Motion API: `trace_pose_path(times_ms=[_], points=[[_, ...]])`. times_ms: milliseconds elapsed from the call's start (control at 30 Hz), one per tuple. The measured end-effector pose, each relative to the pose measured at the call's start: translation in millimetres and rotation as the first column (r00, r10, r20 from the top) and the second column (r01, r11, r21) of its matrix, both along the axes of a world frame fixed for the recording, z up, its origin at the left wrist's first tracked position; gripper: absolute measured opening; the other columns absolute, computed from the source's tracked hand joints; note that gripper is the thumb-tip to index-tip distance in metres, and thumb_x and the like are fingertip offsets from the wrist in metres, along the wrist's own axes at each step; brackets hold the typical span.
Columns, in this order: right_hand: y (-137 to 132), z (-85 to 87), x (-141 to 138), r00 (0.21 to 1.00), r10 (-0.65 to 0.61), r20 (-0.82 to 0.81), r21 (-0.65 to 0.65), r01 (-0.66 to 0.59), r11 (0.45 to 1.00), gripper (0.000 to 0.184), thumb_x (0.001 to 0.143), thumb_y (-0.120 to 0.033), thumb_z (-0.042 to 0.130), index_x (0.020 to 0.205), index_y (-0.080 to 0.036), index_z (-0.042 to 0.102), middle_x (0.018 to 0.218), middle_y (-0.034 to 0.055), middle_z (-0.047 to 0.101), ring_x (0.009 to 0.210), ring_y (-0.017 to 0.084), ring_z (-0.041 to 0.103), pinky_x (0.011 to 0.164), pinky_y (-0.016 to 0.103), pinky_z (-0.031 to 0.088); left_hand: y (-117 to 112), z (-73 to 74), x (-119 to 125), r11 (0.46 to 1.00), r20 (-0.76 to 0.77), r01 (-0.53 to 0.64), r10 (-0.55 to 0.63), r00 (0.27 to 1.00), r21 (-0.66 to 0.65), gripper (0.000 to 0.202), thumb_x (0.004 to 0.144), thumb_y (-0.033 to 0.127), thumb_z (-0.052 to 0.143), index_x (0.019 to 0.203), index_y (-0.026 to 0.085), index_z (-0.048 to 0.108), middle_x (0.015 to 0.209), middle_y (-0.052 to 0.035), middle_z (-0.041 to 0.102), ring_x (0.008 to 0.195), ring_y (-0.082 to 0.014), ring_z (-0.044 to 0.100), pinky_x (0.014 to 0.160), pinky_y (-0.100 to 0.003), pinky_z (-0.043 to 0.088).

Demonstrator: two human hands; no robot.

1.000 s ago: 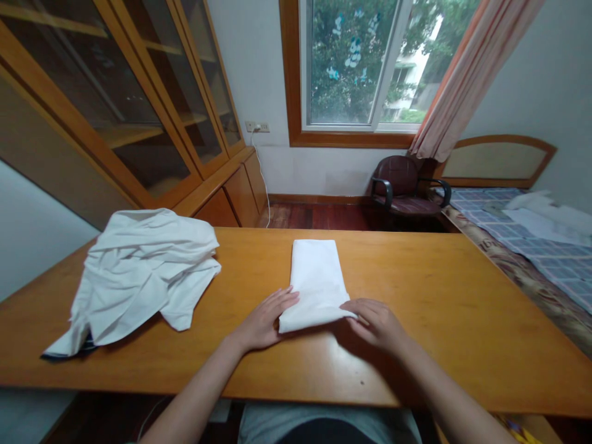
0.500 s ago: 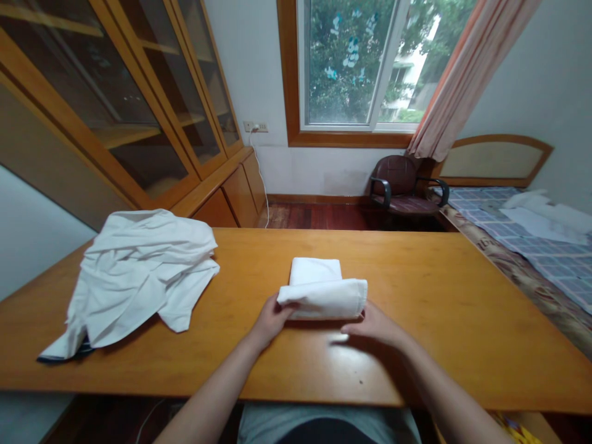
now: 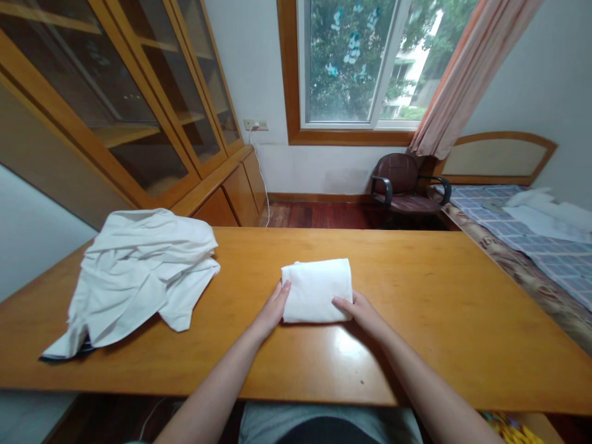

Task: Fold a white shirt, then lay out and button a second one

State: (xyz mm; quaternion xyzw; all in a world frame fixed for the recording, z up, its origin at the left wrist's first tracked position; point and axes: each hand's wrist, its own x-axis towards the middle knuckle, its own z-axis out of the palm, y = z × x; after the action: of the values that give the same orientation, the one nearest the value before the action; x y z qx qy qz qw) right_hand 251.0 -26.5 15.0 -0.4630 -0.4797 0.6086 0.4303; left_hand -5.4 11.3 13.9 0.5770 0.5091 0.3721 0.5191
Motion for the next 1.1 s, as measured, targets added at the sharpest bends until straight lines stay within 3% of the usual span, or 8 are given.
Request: trace_pose_path(times_ms=[133, 233, 400, 633, 800, 933, 1000, 1100], points=[[3, -4.9, -5, 0.998, -0.021, -0.063, -0.037, 0.019, 0.999, 0.058, 0.076, -0.057, 0.076, 0.115, -0.015, 0.070, 0.118, 0.0145, 0.073, 0.109, 0.034, 0.068, 0.099, 0.053, 0.051, 0, -9.2, -6, 0.994, 0.014, 0.110, -0.110, 0.994, -0.006, 0.084, 0.086, 0.071, 0.052, 0.148, 0.017, 0.031, 0.146, -0.0178, 0.053, 0.132, -0.0281, 0.054, 0.105, -0.041, 0.049], [6, -10.3, -6, 0.995, -0.057, -0.081, -0.056, 0.053, 0.997, 0.058, 0.078, -0.057, 0.073, 0.117, -0.015, 0.069, 0.114, 0.0144, 0.074, 0.108, 0.034, 0.068, 0.095, 0.050, 0.053, 1, -14.0, -7, 0.979, 0.123, 0.180, -0.168, 0.978, -0.091, 0.111, 0.076, 0.064, 0.070, 0.155, 0.019, 0.006, 0.126, -0.0182, 0.065, 0.106, -0.0281, 0.069, 0.088, -0.042, 0.057], [14, -27.0, -4, 0.990, -0.133, 0.043, -0.018, 0.134, 0.991, 0.052, 0.082, -0.057, 0.067, 0.112, -0.015, 0.068, 0.109, 0.0147, 0.075, 0.104, 0.033, 0.070, 0.088, 0.048, 0.056, 5, -24.8, 0, 0.990, 0.076, 0.084, -0.076, 0.994, -0.109, 0.108, 0.082, 0.060, 0.065, 0.156, 0.016, 0.000, 0.099, -0.0107, 0.073, 0.079, -0.0240, 0.072, 0.072, -0.038, 0.058], [24, -53.1, 1, 0.854, -0.330, 0.403, 0.145, 0.297, 0.944, 0.057, 0.081, -0.050, 0.063, 0.125, -0.015, 0.051, 0.112, 0.0163, 0.071, 0.099, 0.029, 0.069, 0.083, 0.044, 0.056, 10, -31.1, 7, 0.999, -0.190, -0.018, 0.028, 0.981, 0.050, 0.074, 0.091, 0.041, 0.057, 0.151, 0.017, 0.022, 0.107, -0.0100, 0.071, 0.095, -0.0231, 0.070, 0.090, -0.040, 0.054], [13, -34.9, -1, 0.711, -0.403, 0.576, 0.307, 0.269, 0.913, 0.065, 0.088, -0.045, 0.057, 0.141, -0.013, 0.037, 0.106, 0.0140, 0.068, 0.095, 0.027, 0.067, 0.086, 0.045, 0.055, 4, -13.8, 7, 0.969, -0.433, -0.076, 0.174, 0.884, 0.236, 0.066, 0.092, 0.034, 0.054, 0.150, 0.015, 0.030, 0.108, -0.0120, 0.068, 0.100, -0.0258, 0.067, 0.094, -0.044, 0.052], [8, -8.4, -8, 0.481, -0.548, 0.685, 0.567, 0.120, 0.815, 0.050, 0.092, -0.035, 0.052, 0.137, -0.014, 0.048, 0.128, 0.0194, 0.058, 0.119, 0.031, 0.056, 0.103, 0.051, 0.046, -2, 8.3, 14, 0.814, -0.614, 0.147, 0.291, 0.734, 0.561, 0.055, 0.095, 0.025, 0.048, 0.148, 0.019, 0.040, 0.142, -0.0161, 0.051, 0.133, -0.0286, 0.048, 0.112, -0.048, 0.040], [12, 1.0, -16, 0.402, -0.559, 0.725, 0.607, 0.010, 0.795, 0.042, 0.095, -0.028, 0.045, 0.134, -0.015, 0.055, 0.137, 0.0196, 0.054, 0.128, 0.032, 0.050, 0.108, 0.051, 0.041, -2, 15.1, 25, 0.757, -0.680, 0.296, 0.253, 0.688, 0.582, 0.049, 0.097, 0.023, 0.044, 0.146, 0.020, 0.044, 0.152, -0.0125, 0.044, 0.144, -0.0285, 0.036, 0.118, -0.049, 0.032], [21, 5.1, -31, 0.374, -0.478, 0.795, 0.564, -0.161, 0.810, 0.041, 0.099, -0.024, 0.038, 0.134, -0.013, 0.058, 0.146, 0.0168, 0.052, 0.138, 0.030, 0.042, 0.116, 0.049, 0.032, 3, 15.0, 44, 0.759, -0.771, 0.406, 0.192, 0.607, 0.509, 0.048, 0.098, 0.024, 0.042, 0.145, 0.019, 0.047, 0.157, -0.0091, 0.041, 0.150, -0.0297, 0.026, 0.123, -0.054, 0.020]])
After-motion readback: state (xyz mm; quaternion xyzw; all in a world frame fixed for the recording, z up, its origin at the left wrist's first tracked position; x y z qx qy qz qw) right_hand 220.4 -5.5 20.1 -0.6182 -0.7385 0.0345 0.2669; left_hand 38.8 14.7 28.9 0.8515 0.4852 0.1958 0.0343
